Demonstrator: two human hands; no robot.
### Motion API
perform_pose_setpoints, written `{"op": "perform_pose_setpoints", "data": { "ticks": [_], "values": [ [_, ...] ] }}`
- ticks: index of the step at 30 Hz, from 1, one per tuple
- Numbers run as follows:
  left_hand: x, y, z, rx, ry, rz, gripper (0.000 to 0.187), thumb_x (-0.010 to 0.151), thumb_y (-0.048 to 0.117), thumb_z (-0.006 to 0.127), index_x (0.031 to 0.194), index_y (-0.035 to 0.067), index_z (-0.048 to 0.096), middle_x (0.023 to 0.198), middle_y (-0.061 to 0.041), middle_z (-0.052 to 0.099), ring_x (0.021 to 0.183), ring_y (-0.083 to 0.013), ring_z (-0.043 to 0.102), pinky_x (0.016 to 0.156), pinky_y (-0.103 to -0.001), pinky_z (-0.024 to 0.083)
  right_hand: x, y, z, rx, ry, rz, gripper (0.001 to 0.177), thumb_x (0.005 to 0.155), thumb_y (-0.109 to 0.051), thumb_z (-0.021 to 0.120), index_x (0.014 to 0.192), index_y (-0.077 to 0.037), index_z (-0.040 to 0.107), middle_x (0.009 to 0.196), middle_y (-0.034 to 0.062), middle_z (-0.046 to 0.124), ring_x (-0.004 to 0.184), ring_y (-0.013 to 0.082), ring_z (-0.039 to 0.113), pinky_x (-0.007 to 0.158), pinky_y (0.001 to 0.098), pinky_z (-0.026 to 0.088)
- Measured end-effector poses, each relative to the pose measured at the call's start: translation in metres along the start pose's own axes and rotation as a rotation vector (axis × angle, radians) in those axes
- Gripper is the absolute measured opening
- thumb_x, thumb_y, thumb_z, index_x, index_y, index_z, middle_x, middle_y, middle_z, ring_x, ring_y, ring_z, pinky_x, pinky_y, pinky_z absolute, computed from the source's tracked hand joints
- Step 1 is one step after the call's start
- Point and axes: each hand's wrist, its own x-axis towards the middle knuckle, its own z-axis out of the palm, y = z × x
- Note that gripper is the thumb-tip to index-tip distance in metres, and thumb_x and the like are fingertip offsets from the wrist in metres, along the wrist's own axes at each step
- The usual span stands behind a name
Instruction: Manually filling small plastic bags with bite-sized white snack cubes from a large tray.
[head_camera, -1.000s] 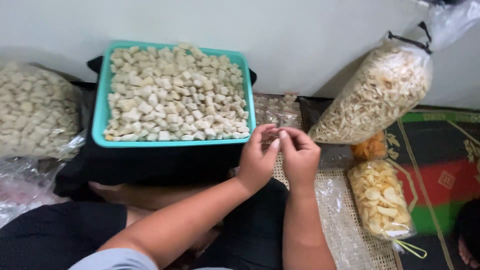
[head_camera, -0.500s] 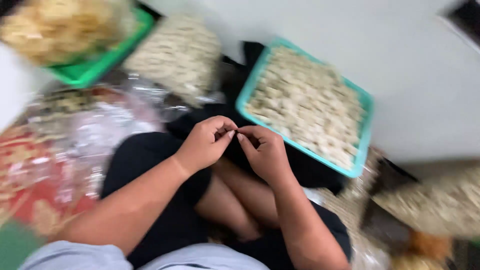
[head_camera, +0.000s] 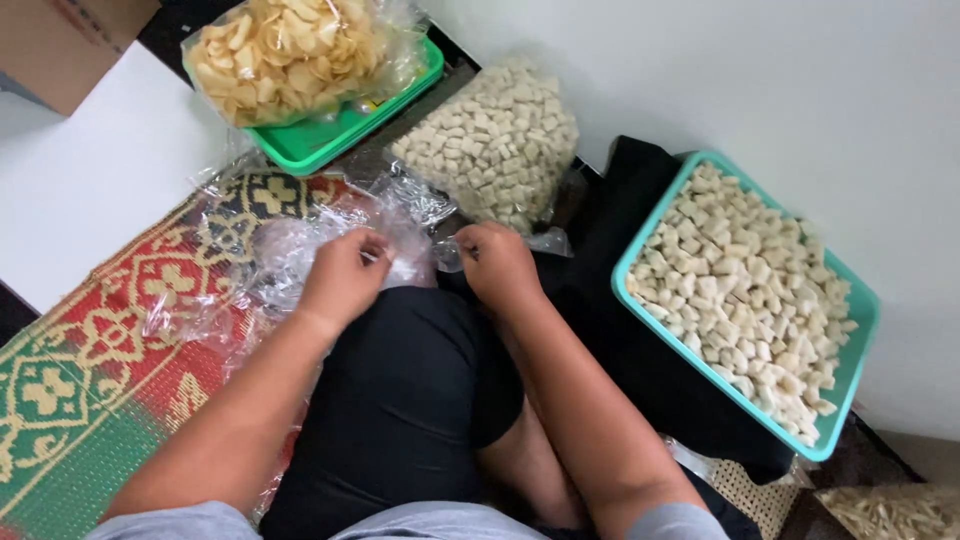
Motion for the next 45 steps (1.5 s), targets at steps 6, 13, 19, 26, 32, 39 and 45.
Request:
{"op": "perform_pose_setpoints", "data": {
  "ticks": [6, 13, 19, 26, 32, 39, 45],
  "values": [
    [0.013, -0.008, 0.025, 0.011, -0.037, -0.071, 0.023, 0.09, 0.021, 0.07, 0.11, 0.009, 0.074, 0.101, -0.011, 0.077, 0.092, -0.0252, 0.076, 0.075, -0.038, 0.061, -0.002, -0.018, -0.009, -0.322, -0.214, -0.157, 0.028, 0.082, 0.005, 0.07, 0.109, 0.0, 0.075, 0.111, 0.0217, 0.067, 0.099, 0.0411, 0.071, 0.077, 0.0458, 0.064],
    [0.025, -0.001, 0.032, 0.025, -0.085, -0.013, 0.025, 0.086, 0.018, 0.073, 0.107, 0.005, 0.075, 0.097, -0.013, 0.077, 0.091, -0.0278, 0.076, 0.076, -0.04, 0.061, -0.005, 0.026, 0.019, -0.53, -0.047, -0.367, 0.005, 0.086, -0.007, 0.076, 0.082, -0.008, 0.078, 0.095, 0.0094, 0.067, 0.092, 0.0284, 0.067, 0.074, 0.0292, 0.058],
    [0.021, 0.001, 0.031, 0.029, -0.037, 0.008, 0.024, 0.087, 0.018, 0.072, 0.108, 0.007, 0.075, 0.098, -0.012, 0.078, 0.091, -0.0275, 0.076, 0.075, -0.039, 0.061, -0.011, 0.02, 0.005, -0.117, -0.013, -0.197, 0.01, 0.093, -0.007, 0.07, 0.085, -0.007, 0.077, 0.091, 0.0095, 0.068, 0.089, 0.0274, 0.066, 0.074, 0.0308, 0.056],
    [-0.002, 0.048, 0.027, -0.32, 0.113, 0.112, 0.027, 0.095, 0.028, 0.074, 0.11, 0.006, 0.074, 0.095, -0.01, 0.075, 0.09, -0.0189, 0.072, 0.078, -0.033, 0.057, -0.028, 0.024, -0.011, 0.539, 0.219, 0.101, 0.013, 0.089, -0.013, 0.078, 0.101, -0.008, 0.081, 0.082, 0.0098, 0.077, 0.073, 0.0116, 0.064, 0.063, 0.0293, 0.053],
    [-0.02, 0.114, 0.051, -0.769, -0.084, 0.16, 0.022, 0.097, 0.024, 0.075, 0.109, 0.006, 0.076, 0.092, -0.001, 0.075, 0.09, -0.0047, 0.064, 0.086, -0.027, 0.056, -0.051, 0.02, -0.051, 0.832, 0.34, 0.134, 0.016, 0.09, -0.011, 0.079, 0.101, 0.001, 0.078, 0.072, 0.0136, 0.074, 0.051, 0.0093, 0.059, 0.047, 0.0207, 0.05],
    [-0.044, 0.192, 0.081, -0.864, -0.264, 0.212, 0.012, 0.094, 0.017, 0.076, 0.1, 0.007, 0.08, 0.09, -0.003, 0.079, 0.084, -0.0056, 0.068, 0.085, -0.025, 0.058, -0.106, 0.035, -0.1, 0.876, 0.507, 0.099, 0.018, 0.086, -0.006, 0.082, 0.1, 0.006, 0.077, 0.069, 0.0178, 0.072, 0.059, 0.0179, 0.068, 0.048, 0.0248, 0.054],
    [-0.068, 0.246, 0.111, -0.741, -0.505, 0.346, 0.014, 0.094, 0.016, 0.076, 0.1, 0.005, 0.081, 0.085, -0.002, 0.078, 0.083, -0.0061, 0.064, 0.087, -0.03, 0.057, -0.167, 0.046, -0.157, 0.862, 0.634, 0.121, 0.014, 0.086, -0.004, 0.081, 0.098, 0.003, 0.078, 0.065, 0.0092, 0.071, 0.057, 0.0089, 0.062, 0.05, 0.0199, 0.053]
  ]
}}
